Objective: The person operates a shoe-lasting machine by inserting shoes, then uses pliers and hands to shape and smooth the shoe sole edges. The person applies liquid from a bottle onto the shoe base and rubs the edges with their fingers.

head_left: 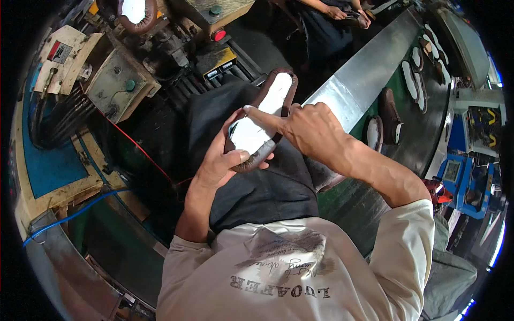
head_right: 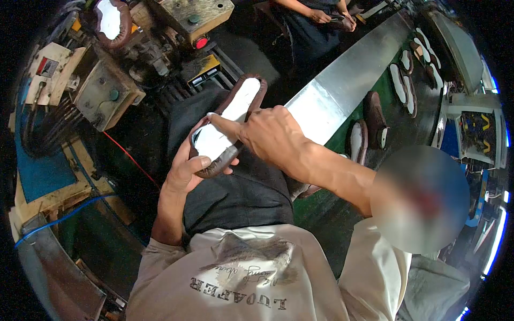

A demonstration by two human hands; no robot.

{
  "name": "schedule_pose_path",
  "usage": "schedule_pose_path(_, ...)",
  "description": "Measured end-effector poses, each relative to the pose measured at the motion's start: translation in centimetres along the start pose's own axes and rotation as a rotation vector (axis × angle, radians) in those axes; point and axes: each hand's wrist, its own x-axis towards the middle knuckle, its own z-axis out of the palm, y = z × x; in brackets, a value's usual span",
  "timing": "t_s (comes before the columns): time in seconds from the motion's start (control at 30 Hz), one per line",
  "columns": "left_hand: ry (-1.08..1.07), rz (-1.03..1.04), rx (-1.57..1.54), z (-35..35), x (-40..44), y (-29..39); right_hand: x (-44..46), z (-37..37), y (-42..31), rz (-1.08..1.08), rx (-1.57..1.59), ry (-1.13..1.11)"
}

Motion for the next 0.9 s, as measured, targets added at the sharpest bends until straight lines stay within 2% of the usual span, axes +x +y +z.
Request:
schedule_pose_path(0.07,0.024,0.002,0.031,0.0,0.0,-0.1,0.1,-0.4,0.0,-0.053,0.009,-0.019)
schedule_pose_path(0.1,0.015,0.006,0.037,0.0,0.1,0.2,0.2,0.1,-0.2,-0.141,0.054,0.060)
schedule_pose_path(0.2,0.023,-0.019,0.066,0.2,0.2,0.7,0.7,0.1,-0.3,-0.079,0.018,-0.029)
schedule_pose_path(0.23,0.021,-0.022,0.078,0.1,0.4,0.7,0.8,0.8,0.4,-0.084,0.078,0.039)
schedule_pose_path(0.33,0.051,-0.030,0.063,-0.5,0.4,0.2,0.9,-0.1,-0.5,-0.098,0.208,-0.068)
schedule_pose_path(0.37,0.069,0.002,0.060,-0.7,0.5,-0.4,0.5,1.2,-1.0,-0.131,0.287,0.020)
schedule_pose_path(0.47,0.089,0.025,0.046,-0.7,0.5,-0.8,0.2,0.7,-1.0,-0.151,0.586,-0.109)
schedule_pose_path(0.5,0.099,0.026,0.049,-0.7,0.5,-0.9,0.1,0.7,-0.7,-0.162,0.601,-0.157)
schedule_pose_path(0.6,0.107,0.062,0.043,-0.5,0.6,-0.8,0.3,0.2,-0.9,0.060,0.384,-0.191)
schedule_pose_path(0.63,0.104,0.073,0.038,-0.4,0.7,-0.8,-0.2,1.3,-1.3,0.056,0.324,-0.120)
schedule_pose_path(0.73,0.113,0.185,0.140,-1.6,1.0,-1.7,-1.0,2.9,-2.0,-0.103,0.486,-0.075)
schedule_pose_path(0.77,0.123,0.148,0.118,-1.7,0.7,-1.9,-0.8,3.1,-2.0,-0.089,0.333,-0.039)
schedule_pose_path(0.83,0.143,0.074,0.076,-0.2,0.4,-0.7,-0.1,3.1,-1.2,0.015,0.403,-0.045)
schedule_pose_path(0.87,0.146,0.109,0.112,-0.4,0.4,-0.9,0.2,3.0,-1.0,0.063,0.435,-0.045)
schedule_pose_path(0.9,0.150,0.147,0.149,-0.8,0.5,-1.4,-0.1,3.5,-1.4,0.018,0.562,-0.023)
